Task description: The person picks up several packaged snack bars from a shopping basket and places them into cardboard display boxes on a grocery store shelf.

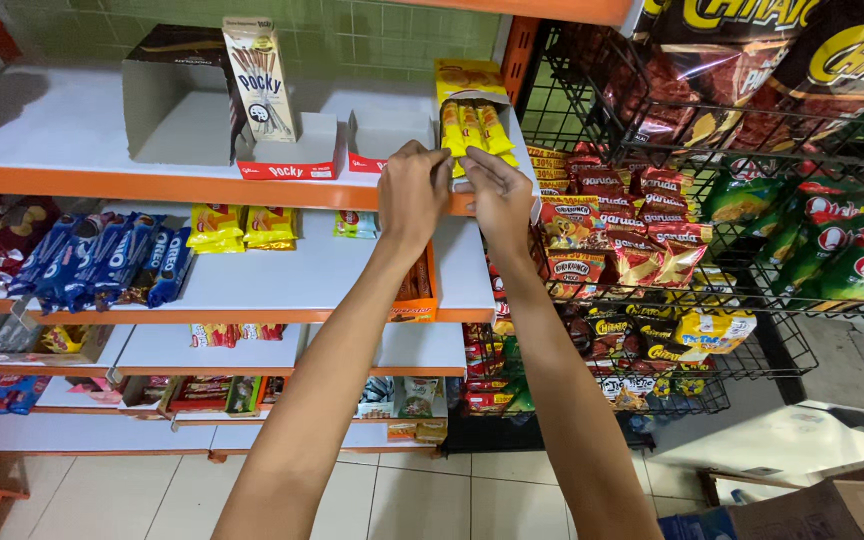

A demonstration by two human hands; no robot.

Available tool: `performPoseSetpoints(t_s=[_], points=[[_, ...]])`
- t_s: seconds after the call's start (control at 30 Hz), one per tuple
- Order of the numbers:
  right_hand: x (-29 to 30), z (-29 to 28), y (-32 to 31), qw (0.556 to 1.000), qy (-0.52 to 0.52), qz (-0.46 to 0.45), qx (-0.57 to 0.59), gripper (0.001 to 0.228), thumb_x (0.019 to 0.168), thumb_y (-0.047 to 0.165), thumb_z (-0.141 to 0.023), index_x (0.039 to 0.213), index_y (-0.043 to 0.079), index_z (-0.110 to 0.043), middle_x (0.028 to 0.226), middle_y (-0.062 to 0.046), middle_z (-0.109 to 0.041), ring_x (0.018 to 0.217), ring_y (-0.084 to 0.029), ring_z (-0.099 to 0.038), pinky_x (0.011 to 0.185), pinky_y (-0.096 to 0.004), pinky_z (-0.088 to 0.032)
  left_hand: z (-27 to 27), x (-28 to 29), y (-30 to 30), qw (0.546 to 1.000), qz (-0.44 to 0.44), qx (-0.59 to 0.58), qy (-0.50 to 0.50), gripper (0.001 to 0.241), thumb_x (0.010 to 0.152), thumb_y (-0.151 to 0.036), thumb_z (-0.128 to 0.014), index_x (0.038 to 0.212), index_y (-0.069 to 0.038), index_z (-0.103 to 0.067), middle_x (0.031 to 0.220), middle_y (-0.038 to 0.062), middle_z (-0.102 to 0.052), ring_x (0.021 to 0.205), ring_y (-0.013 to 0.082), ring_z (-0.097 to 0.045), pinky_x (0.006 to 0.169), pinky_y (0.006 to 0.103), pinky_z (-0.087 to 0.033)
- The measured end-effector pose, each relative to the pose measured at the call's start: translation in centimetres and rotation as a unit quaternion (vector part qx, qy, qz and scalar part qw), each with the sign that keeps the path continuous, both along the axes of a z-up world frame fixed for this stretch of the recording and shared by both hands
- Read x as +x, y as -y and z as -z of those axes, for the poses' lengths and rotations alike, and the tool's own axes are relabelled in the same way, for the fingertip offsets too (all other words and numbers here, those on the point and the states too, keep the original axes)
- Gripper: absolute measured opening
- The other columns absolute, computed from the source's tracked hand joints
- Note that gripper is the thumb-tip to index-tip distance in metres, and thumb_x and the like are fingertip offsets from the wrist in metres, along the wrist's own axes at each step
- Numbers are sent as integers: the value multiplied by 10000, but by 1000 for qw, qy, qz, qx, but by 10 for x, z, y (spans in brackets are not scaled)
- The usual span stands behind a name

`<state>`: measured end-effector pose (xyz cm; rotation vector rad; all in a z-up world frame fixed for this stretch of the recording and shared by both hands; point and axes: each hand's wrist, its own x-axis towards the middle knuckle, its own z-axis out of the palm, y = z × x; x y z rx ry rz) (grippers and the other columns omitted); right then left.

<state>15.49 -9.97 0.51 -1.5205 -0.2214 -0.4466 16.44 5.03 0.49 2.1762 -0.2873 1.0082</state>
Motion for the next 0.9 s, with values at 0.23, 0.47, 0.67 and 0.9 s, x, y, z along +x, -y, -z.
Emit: performPoseSetpoints(t_s=[0.23, 0.47, 0.67, 0.9], points=[[-42, -3, 21, 999, 36, -21, 12, 374, 1136, 176, -731, 1477, 61, -834, 1253, -182, -900, 897, -189, -874, 674, -304, -716, 4, -30, 14, 999, -15, 25, 25, 244, 1096, -178, -820, 1322, -150, -907, 964, 116, -783, 907, 427, -850, 791, 574, -725], [-131, 91, 118, 998, -6, 52, 30, 342, 1207, 241, -729, 1444, 20, -838, 1183, -234, -881, 944, -298, -862, 795, -422, -712, 70, -126, 90, 985, 110, -83, 102, 131, 1109, -163, -860, 1228, -121, -897, 1001, 127, -829, 976, 413, -846, 816, 487, -686], [-267, 208, 236, 968, -163, 148, 118, 317, 1178, 173, -733, 1361, -52, -862, 994, -224, -850, 829, -292, -824, 732, -378, -671, 216, -220, 196, 946, 282, -134, -86, 192, 1138, -208, -826, 1289, -162, -937, 876, 43, -848, 622, 198, -724, 600, 337, -612], [-433, 346, 368, 905, -275, 302, 119, 249, 1215, 146, -712, 1294, -46, -849, 963, -212, -839, 792, -261, -832, 744, -358, -659, 360, -333, 309, 855, 406, -63, -318, 190, 1119, -188, -826, 1258, -86, -906, 918, 90, -865, 579, 233, -740, 541, 406, -573]])
